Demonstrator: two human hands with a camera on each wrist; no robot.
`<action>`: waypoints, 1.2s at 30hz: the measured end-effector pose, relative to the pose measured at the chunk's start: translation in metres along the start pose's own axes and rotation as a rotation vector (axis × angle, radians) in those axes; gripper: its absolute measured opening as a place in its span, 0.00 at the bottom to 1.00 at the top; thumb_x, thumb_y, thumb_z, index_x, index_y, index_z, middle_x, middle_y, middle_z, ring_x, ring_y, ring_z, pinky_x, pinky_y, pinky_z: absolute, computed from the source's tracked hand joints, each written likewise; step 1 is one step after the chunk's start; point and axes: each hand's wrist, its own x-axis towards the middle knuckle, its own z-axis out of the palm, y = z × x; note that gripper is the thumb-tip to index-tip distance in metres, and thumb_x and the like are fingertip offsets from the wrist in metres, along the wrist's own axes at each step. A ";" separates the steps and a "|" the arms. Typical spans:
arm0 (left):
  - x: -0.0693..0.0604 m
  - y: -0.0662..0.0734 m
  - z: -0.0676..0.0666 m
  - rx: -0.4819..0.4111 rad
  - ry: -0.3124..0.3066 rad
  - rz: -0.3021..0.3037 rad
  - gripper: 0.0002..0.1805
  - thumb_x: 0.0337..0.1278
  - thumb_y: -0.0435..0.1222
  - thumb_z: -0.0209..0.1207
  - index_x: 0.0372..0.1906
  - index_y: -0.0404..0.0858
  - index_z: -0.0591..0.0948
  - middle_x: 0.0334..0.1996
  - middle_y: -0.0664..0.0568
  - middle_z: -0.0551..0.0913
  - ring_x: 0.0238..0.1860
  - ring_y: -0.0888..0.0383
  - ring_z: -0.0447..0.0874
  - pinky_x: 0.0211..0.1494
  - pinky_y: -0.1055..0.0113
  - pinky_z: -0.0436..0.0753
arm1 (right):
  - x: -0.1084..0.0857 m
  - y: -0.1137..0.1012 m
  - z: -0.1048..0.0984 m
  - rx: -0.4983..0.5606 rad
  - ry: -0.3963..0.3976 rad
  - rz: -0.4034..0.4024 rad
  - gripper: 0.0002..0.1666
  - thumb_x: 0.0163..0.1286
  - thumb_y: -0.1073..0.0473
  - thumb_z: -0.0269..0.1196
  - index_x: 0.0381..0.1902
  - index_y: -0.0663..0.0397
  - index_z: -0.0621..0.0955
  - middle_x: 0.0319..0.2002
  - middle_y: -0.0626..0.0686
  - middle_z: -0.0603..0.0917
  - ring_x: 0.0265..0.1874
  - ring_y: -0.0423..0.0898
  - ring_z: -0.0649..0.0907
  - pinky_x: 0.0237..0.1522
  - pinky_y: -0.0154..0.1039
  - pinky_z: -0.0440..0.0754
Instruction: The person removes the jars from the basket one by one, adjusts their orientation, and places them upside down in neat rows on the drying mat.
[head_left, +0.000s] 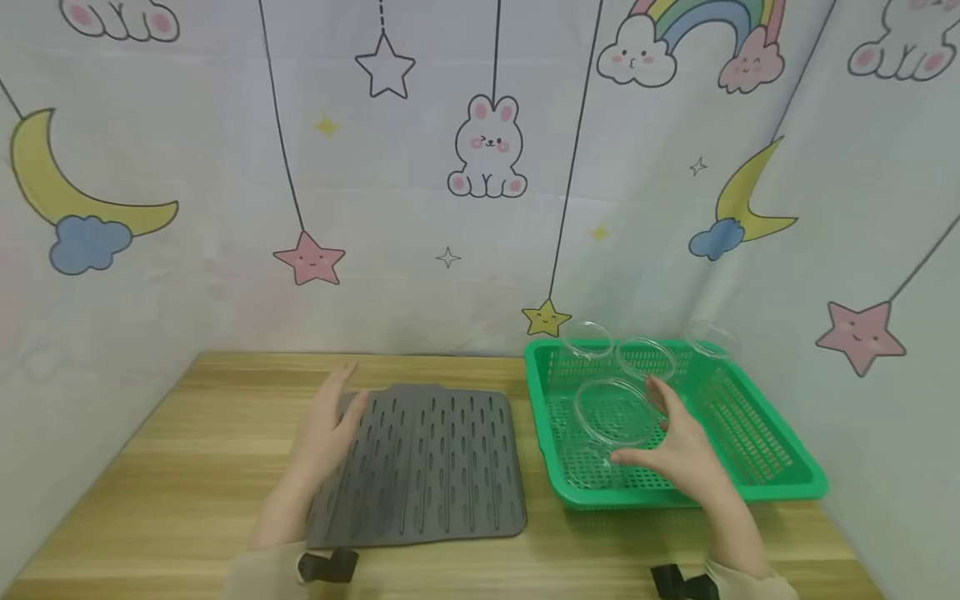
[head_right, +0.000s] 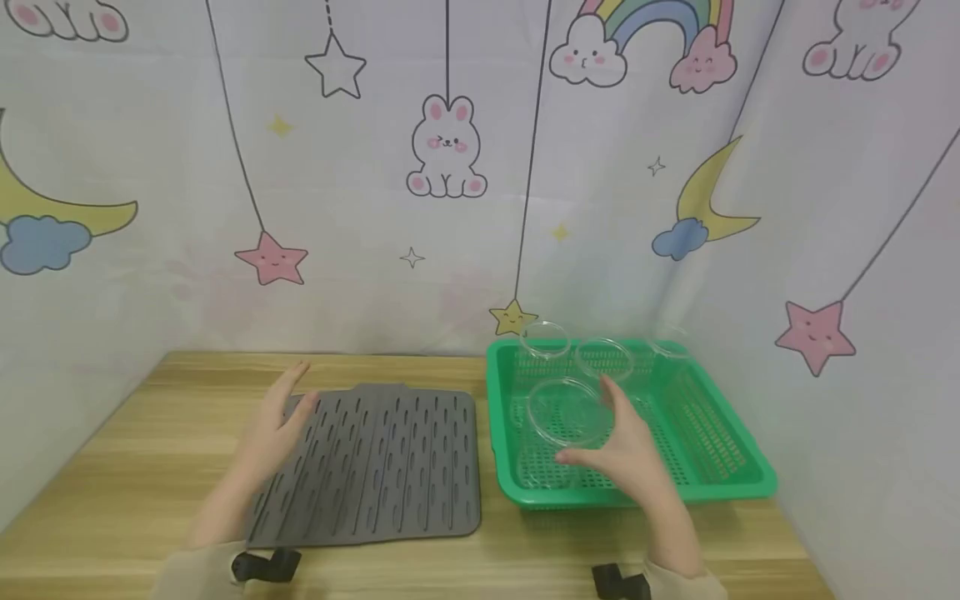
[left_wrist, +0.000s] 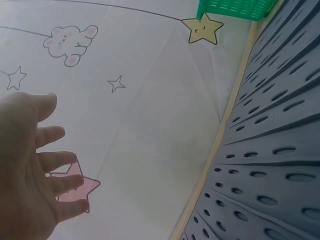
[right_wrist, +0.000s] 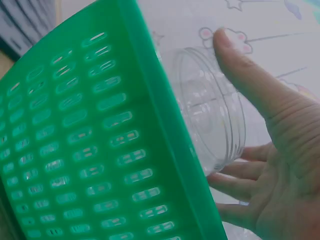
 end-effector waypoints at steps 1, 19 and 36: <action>-0.001 -0.002 -0.002 -0.018 0.011 -0.012 0.32 0.75 0.45 0.44 0.74 0.30 0.57 0.74 0.30 0.54 0.74 0.30 0.50 0.73 0.30 0.54 | 0.000 0.002 0.000 0.016 -0.011 0.002 0.73 0.47 0.47 0.78 0.77 0.63 0.44 0.74 0.69 0.55 0.72 0.69 0.58 0.67 0.67 0.67; -0.017 -0.058 -0.022 -0.274 0.066 -0.353 0.34 0.66 0.24 0.47 0.76 0.32 0.53 0.75 0.34 0.54 0.76 0.36 0.51 0.78 0.44 0.56 | 0.009 0.019 -0.003 0.148 -0.182 0.048 0.68 0.53 0.52 0.76 0.77 0.63 0.45 0.73 0.69 0.58 0.70 0.71 0.62 0.66 0.68 0.67; -0.033 -0.113 -0.022 -0.555 -0.027 -0.558 0.42 0.63 0.20 0.47 0.77 0.35 0.43 0.78 0.42 0.46 0.78 0.45 0.45 0.79 0.56 0.54 | 0.015 0.025 -0.001 0.236 -0.233 0.042 0.67 0.54 0.56 0.75 0.77 0.63 0.43 0.75 0.68 0.53 0.73 0.71 0.54 0.69 0.72 0.59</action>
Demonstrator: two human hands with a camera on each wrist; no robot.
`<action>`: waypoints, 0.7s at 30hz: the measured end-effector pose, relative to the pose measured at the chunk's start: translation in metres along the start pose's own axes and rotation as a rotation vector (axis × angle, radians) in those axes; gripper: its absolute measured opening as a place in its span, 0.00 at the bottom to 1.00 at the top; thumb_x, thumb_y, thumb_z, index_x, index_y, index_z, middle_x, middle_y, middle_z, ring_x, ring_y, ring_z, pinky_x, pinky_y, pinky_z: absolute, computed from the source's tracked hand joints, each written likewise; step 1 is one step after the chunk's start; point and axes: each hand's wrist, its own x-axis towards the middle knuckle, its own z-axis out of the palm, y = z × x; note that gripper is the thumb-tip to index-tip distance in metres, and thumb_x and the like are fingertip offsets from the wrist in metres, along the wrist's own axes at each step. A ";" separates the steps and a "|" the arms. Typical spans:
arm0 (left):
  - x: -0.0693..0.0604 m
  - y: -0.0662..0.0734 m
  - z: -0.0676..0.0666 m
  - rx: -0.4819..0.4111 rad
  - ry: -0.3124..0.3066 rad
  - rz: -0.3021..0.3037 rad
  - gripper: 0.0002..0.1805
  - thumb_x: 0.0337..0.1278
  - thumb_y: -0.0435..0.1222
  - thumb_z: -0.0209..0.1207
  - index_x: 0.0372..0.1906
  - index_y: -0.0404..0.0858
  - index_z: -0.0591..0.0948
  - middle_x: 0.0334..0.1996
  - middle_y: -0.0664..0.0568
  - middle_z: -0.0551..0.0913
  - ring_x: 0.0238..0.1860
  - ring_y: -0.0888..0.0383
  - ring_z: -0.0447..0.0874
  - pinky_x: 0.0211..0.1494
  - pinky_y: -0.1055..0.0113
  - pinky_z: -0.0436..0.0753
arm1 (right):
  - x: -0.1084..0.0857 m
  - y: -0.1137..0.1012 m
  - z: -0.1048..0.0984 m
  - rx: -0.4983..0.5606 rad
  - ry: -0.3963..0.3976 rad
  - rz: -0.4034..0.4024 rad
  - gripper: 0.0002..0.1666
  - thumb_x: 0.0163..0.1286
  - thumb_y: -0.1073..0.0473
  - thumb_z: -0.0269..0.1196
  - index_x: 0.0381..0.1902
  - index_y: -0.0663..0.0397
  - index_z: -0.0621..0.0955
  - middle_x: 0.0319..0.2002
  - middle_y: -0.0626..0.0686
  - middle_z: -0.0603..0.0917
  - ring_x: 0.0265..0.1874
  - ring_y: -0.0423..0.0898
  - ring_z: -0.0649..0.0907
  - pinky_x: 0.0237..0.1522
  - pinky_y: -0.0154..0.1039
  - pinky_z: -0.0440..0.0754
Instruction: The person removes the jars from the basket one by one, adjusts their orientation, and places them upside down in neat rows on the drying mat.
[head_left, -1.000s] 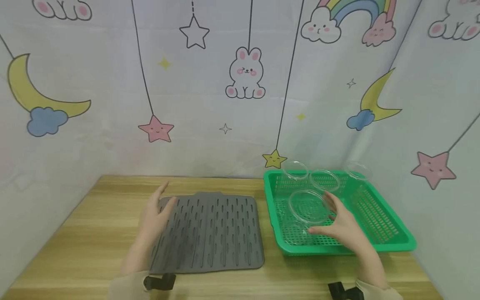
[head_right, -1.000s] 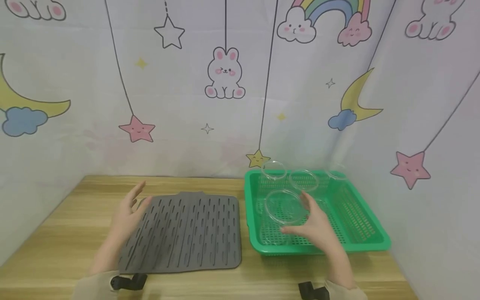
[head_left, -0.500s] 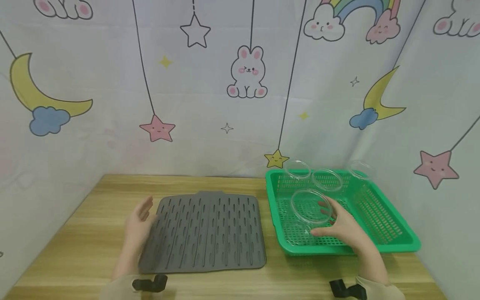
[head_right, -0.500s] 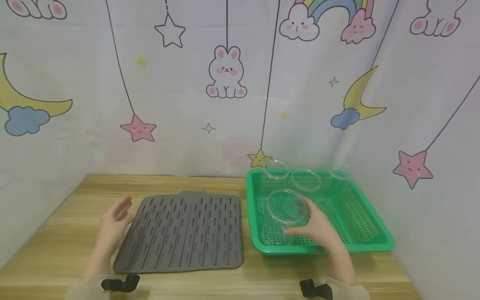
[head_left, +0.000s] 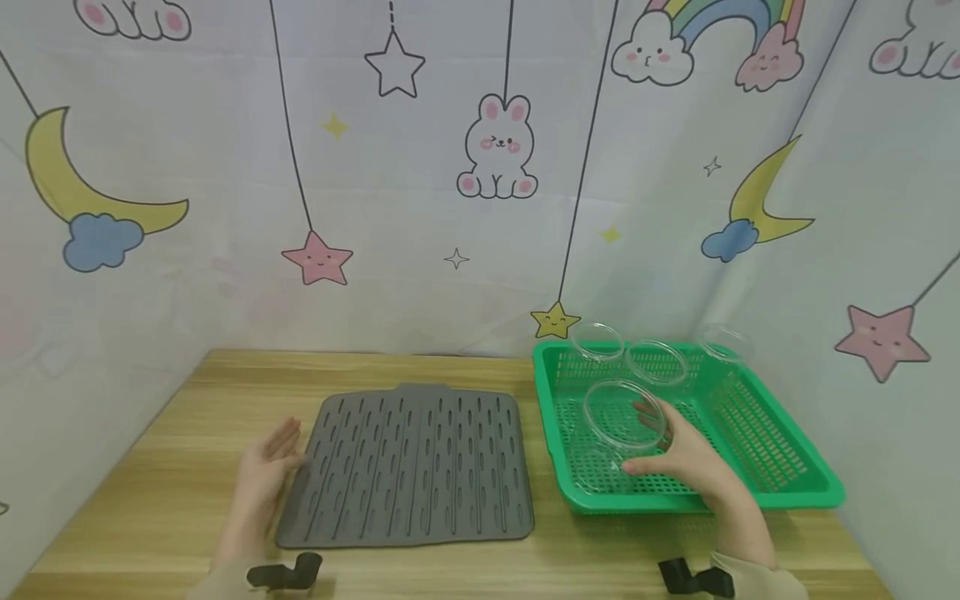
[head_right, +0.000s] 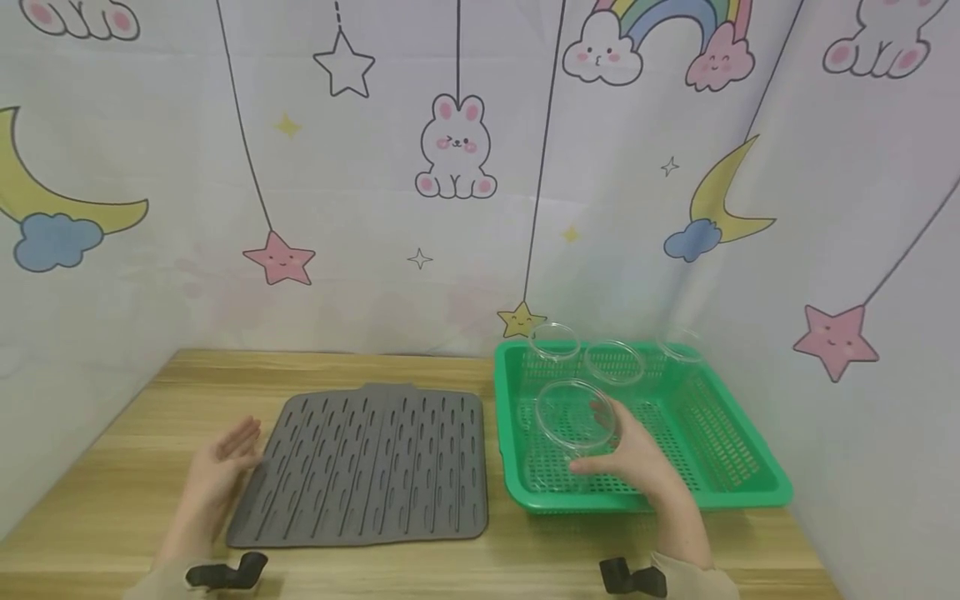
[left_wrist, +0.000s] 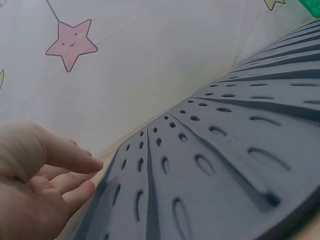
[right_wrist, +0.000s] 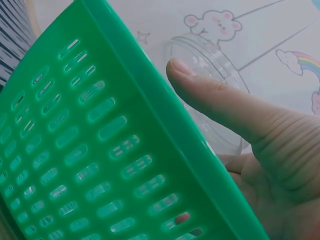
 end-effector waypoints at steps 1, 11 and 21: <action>0.001 -0.002 0.000 -0.011 -0.005 0.000 0.42 0.63 0.20 0.47 0.77 0.35 0.42 0.78 0.41 0.46 0.78 0.44 0.45 0.78 0.56 0.54 | 0.000 0.000 0.000 0.001 -0.002 -0.001 0.67 0.54 0.56 0.75 0.77 0.64 0.43 0.75 0.68 0.53 0.73 0.71 0.54 0.69 0.72 0.59; 0.006 -0.010 -0.001 -0.116 -0.052 -0.019 0.42 0.61 0.17 0.41 0.77 0.35 0.39 0.78 0.41 0.42 0.78 0.44 0.43 0.79 0.57 0.52 | 0.003 0.005 0.000 0.007 -0.038 -0.023 0.66 0.55 0.58 0.74 0.77 0.64 0.42 0.75 0.70 0.51 0.72 0.73 0.53 0.66 0.75 0.60; 0.005 -0.013 0.000 -0.148 -0.076 -0.008 0.44 0.57 0.14 0.40 0.77 0.32 0.38 0.78 0.38 0.42 0.78 0.44 0.43 0.78 0.62 0.52 | 0.006 0.006 0.001 0.032 -0.057 -0.028 0.68 0.54 0.59 0.74 0.77 0.64 0.41 0.75 0.70 0.49 0.72 0.74 0.51 0.65 0.75 0.61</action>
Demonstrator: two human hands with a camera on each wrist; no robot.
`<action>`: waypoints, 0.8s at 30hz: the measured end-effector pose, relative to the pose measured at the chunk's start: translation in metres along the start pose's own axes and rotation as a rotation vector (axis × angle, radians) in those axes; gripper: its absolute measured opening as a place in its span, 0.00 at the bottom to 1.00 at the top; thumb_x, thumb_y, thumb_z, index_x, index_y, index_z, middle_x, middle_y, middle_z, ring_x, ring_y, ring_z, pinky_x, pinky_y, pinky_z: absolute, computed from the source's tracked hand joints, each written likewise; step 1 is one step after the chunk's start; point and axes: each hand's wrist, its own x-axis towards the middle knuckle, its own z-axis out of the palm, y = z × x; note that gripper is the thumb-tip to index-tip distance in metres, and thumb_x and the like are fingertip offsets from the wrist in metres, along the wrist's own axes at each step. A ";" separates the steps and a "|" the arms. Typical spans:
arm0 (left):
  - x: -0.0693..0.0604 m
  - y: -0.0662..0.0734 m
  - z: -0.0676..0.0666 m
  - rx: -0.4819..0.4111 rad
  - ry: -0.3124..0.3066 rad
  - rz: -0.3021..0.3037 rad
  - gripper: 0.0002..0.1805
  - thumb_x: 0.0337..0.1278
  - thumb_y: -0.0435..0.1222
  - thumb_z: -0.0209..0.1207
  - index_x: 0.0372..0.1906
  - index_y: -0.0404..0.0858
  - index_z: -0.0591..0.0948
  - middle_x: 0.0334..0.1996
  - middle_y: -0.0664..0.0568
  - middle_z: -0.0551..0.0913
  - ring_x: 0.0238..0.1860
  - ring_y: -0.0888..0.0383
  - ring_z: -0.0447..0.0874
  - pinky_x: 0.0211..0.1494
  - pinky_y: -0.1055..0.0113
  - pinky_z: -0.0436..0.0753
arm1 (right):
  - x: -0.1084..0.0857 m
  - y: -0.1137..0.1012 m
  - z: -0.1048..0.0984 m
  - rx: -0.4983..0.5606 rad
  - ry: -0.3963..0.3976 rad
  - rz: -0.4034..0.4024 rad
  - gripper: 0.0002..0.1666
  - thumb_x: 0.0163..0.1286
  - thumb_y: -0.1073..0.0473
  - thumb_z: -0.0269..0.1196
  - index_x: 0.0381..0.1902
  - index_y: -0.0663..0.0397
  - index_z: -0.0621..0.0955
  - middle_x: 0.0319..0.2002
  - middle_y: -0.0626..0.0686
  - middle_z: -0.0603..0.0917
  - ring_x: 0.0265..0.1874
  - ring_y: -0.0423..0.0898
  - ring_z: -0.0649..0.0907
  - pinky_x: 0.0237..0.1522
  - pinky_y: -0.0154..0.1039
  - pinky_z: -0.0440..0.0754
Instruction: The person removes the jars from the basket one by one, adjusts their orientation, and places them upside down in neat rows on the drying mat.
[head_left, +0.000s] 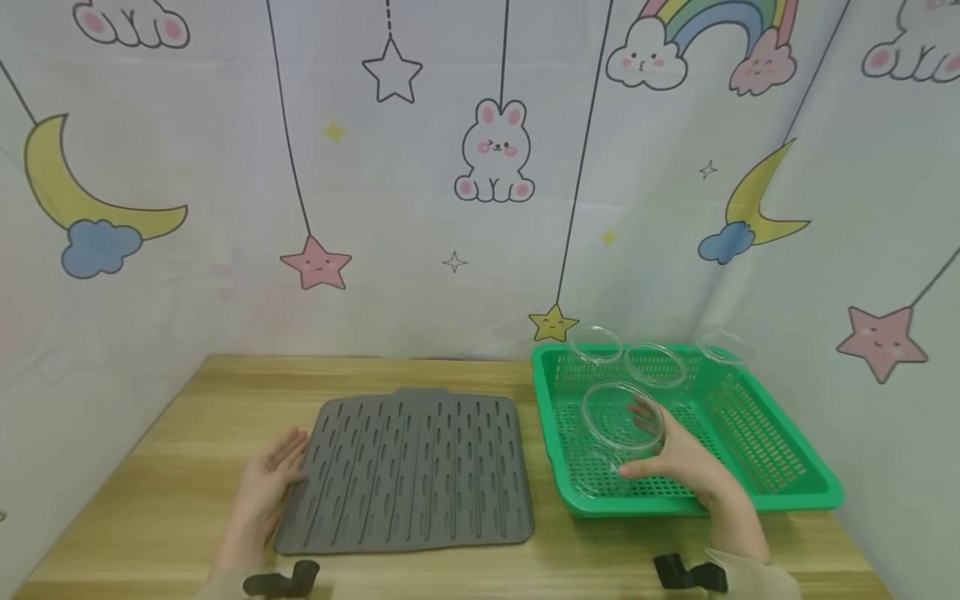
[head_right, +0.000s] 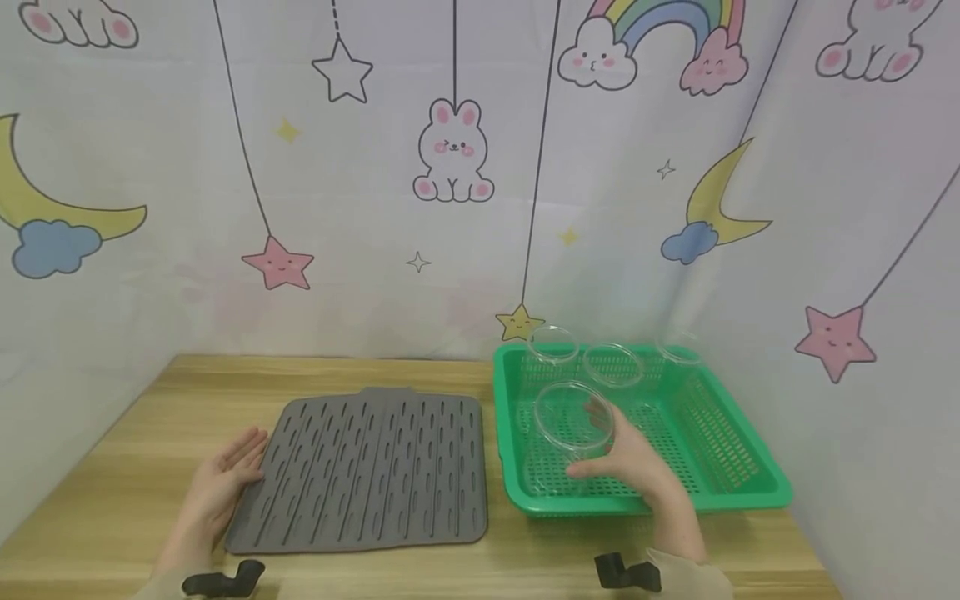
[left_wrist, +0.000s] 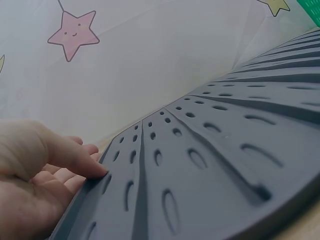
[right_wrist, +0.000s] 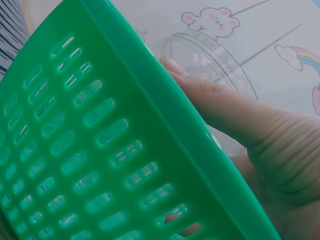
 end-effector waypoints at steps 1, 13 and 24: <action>0.000 0.000 0.000 -0.007 0.002 -0.003 0.44 0.57 0.14 0.40 0.77 0.32 0.38 0.78 0.38 0.42 0.78 0.44 0.43 0.79 0.62 0.52 | 0.000 0.000 0.000 0.002 -0.001 -0.001 0.68 0.54 0.60 0.74 0.77 0.64 0.40 0.75 0.71 0.48 0.72 0.74 0.50 0.65 0.75 0.61; 0.002 0.001 0.000 -0.052 0.018 -0.032 0.44 0.56 0.14 0.40 0.77 0.32 0.39 0.78 0.38 0.43 0.78 0.45 0.43 0.80 0.61 0.51 | 0.001 -0.004 0.006 0.005 0.042 0.039 0.64 0.55 0.58 0.74 0.77 0.62 0.45 0.75 0.69 0.52 0.72 0.72 0.54 0.64 0.68 0.69; 0.000 0.000 0.000 -0.032 0.026 -0.020 0.43 0.58 0.14 0.40 0.77 0.32 0.40 0.78 0.38 0.43 0.78 0.45 0.44 0.79 0.62 0.52 | -0.005 -0.018 0.007 -0.006 0.141 0.029 0.61 0.57 0.57 0.73 0.76 0.63 0.48 0.74 0.69 0.55 0.72 0.71 0.54 0.67 0.72 0.61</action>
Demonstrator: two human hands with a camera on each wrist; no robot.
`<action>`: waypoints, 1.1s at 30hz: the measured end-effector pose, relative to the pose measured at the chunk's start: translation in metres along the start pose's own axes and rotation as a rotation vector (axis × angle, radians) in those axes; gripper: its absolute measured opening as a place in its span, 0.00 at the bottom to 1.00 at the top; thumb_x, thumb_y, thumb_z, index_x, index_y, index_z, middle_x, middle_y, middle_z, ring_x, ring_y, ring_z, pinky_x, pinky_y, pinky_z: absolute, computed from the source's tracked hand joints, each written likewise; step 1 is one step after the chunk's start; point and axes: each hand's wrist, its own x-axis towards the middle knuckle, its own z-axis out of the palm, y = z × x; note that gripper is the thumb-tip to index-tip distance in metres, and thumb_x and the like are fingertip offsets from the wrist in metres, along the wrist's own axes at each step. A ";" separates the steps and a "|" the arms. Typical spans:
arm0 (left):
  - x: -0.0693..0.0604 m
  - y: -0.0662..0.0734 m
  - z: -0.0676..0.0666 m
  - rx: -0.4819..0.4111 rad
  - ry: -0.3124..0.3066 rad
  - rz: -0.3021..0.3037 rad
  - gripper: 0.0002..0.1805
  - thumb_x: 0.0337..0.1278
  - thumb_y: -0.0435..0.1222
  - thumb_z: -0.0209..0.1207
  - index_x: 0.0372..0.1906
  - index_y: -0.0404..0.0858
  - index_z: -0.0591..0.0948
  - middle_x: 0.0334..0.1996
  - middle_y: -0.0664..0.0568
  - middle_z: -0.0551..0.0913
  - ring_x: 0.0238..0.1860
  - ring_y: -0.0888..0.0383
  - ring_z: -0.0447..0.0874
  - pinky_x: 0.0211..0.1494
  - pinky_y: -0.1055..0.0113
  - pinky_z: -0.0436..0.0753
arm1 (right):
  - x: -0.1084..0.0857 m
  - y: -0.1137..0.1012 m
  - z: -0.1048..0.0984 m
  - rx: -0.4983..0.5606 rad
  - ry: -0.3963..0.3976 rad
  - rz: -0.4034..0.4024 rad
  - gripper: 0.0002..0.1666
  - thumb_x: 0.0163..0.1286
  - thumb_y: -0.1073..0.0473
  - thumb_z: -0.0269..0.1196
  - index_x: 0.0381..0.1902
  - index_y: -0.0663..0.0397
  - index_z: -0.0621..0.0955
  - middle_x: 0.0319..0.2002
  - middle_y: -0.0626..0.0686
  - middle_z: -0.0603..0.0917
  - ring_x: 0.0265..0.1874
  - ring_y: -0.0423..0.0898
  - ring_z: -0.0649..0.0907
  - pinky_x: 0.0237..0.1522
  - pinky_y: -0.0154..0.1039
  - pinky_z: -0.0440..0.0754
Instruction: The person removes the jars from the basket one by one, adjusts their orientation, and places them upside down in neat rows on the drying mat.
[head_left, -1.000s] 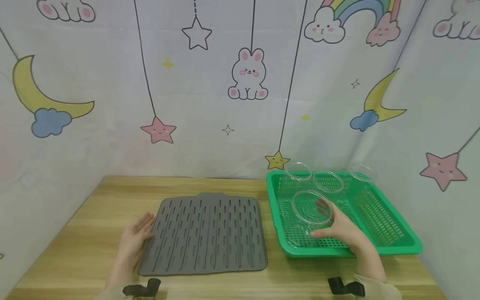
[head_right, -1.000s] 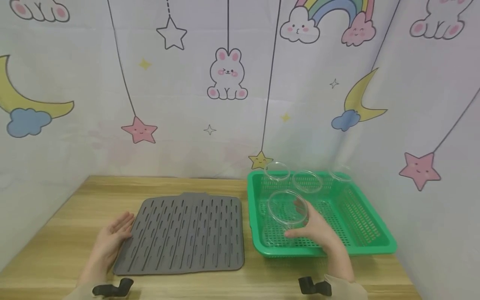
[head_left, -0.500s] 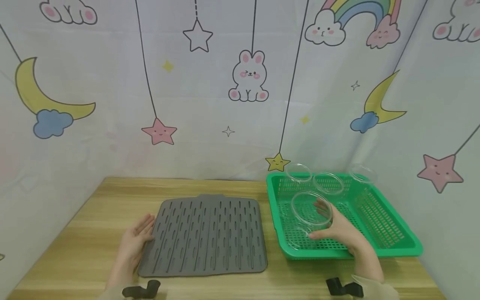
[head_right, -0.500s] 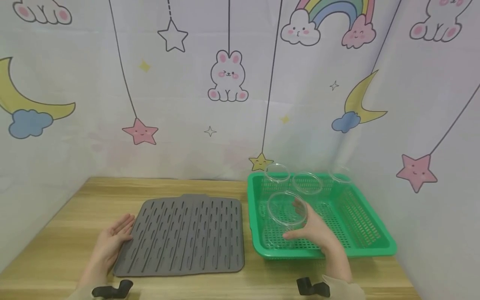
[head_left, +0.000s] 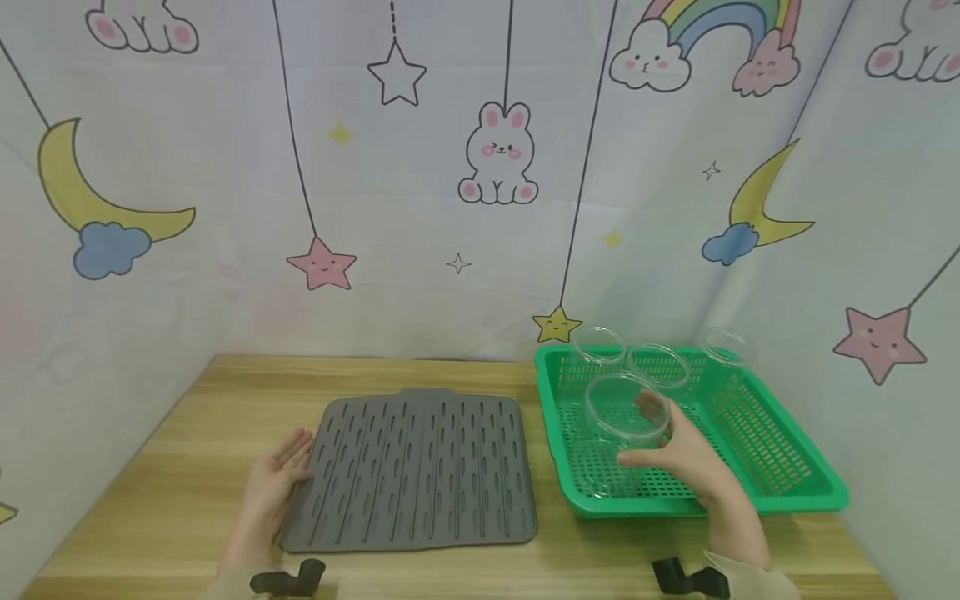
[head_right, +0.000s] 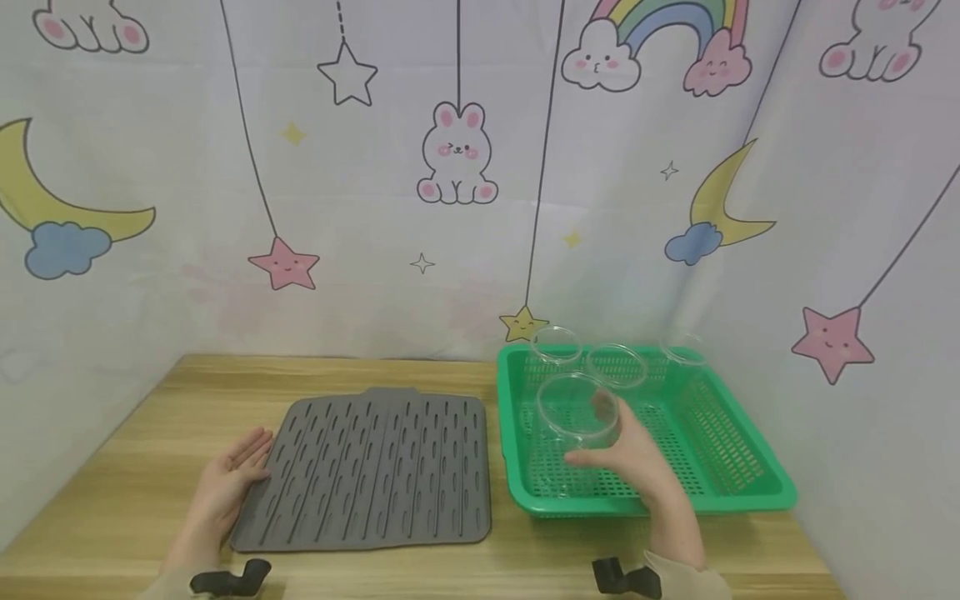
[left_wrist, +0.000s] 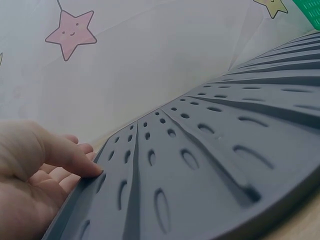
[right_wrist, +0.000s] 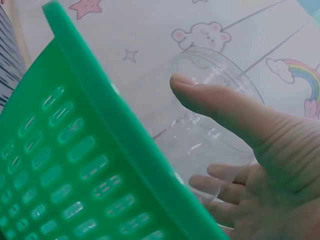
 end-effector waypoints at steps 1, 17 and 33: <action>0.000 0.000 0.000 0.001 0.002 -0.002 0.43 0.58 0.15 0.40 0.77 0.32 0.40 0.78 0.39 0.44 0.78 0.45 0.44 0.79 0.62 0.52 | -0.001 -0.001 -0.001 0.006 0.004 -0.005 0.61 0.57 0.58 0.73 0.76 0.63 0.48 0.74 0.69 0.55 0.73 0.71 0.53 0.67 0.73 0.59; 0.000 -0.001 0.001 -0.014 0.008 -0.002 0.43 0.57 0.14 0.40 0.77 0.32 0.40 0.78 0.38 0.44 0.78 0.46 0.44 0.80 0.61 0.51 | -0.008 -0.029 0.002 0.091 0.149 -0.116 0.62 0.55 0.63 0.73 0.78 0.51 0.47 0.75 0.59 0.57 0.74 0.60 0.55 0.68 0.71 0.56; 0.000 0.000 0.001 -0.033 0.002 -0.005 0.43 0.57 0.14 0.39 0.77 0.32 0.40 0.78 0.38 0.43 0.78 0.45 0.43 0.80 0.61 0.50 | -0.004 -0.080 0.038 -0.067 0.462 -0.260 0.65 0.41 0.61 0.80 0.75 0.50 0.60 0.68 0.60 0.66 0.65 0.57 0.64 0.58 0.55 0.69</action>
